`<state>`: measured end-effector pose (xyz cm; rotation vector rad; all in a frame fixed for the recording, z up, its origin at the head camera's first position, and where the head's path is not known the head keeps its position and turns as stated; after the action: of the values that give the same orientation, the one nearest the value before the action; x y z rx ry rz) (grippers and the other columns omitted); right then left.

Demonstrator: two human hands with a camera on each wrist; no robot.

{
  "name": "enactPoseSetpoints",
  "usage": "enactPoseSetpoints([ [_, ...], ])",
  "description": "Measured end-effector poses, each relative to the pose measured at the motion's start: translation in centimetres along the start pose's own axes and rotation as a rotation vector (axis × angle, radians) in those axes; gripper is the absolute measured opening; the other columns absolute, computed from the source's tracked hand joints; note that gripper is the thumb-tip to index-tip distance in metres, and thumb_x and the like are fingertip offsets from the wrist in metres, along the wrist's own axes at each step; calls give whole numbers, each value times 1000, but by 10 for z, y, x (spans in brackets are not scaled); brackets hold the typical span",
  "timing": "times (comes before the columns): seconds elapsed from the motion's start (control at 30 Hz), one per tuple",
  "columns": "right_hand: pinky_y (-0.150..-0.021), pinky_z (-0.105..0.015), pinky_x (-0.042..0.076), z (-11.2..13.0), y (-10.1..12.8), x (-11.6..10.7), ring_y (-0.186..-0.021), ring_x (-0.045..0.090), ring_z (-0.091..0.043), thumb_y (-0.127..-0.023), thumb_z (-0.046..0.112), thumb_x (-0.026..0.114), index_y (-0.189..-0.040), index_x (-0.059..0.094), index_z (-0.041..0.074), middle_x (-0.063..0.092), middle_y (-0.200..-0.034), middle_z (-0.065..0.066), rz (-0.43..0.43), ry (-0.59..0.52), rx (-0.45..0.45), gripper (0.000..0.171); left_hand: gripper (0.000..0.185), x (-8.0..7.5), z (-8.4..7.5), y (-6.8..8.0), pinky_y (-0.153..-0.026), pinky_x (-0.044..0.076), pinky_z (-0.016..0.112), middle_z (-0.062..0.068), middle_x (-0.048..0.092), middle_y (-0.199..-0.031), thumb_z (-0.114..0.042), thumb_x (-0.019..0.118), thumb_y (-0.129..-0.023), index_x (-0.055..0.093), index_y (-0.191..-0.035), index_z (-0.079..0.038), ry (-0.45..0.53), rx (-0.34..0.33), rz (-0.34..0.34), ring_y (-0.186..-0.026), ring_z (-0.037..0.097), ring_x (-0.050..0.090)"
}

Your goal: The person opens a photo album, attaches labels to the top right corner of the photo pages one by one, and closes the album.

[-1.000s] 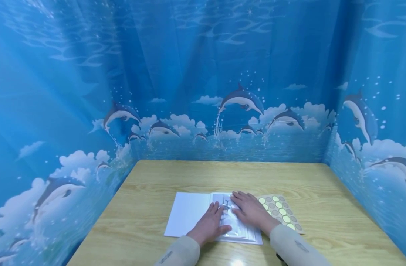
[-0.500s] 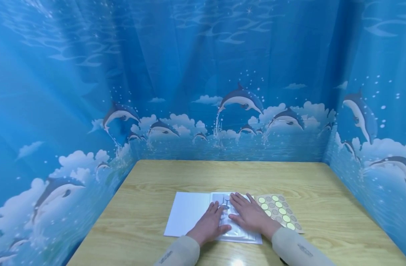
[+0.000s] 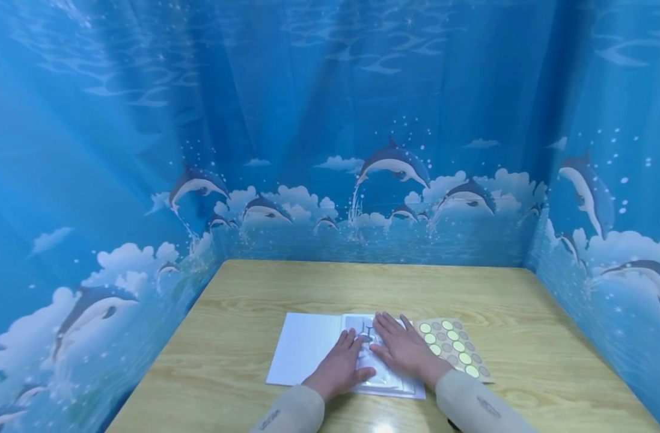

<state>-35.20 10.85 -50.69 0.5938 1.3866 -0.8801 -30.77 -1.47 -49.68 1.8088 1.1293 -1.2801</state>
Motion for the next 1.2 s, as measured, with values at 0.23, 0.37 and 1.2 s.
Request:
enactPoseSetpoints([
  [0.23,-119,-57,15,0,3,-2,-147,24,-33,-105,52,31,-153,34,4,28,-160,-14,-15,11,-10,68,76,2,-4,3,-118,26,44,24,29,-157,-52,50,-99,37,-149,4,-108,50,-6,-145,39,26],
  [0.37,-118,-58,17,-4,0,-1,-146,27,-35,-105,52,35,-151,37,4,31,-158,-15,-56,-10,-3,67,76,4,-3,4,-117,27,48,21,27,-159,-56,42,-101,35,-151,0,-148,39,1,-146,37,24],
  [1.2,-119,-57,13,-8,-13,-1,-147,25,-33,-103,55,35,-150,40,4,31,-158,-16,2,-20,100,70,76,20,6,-2,-117,27,48,21,20,-161,-56,35,-103,31,-153,0,-147,40,16,-148,37,18],
])
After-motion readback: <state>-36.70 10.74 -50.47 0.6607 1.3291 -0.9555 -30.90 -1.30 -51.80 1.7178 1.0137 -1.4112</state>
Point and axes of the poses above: each hand's wrist, its own y-axis away from the middle knuckle, its own x-axis out of the palm, z = x × y, the point moved 8 cm from there along -y, towards the middle knuckle
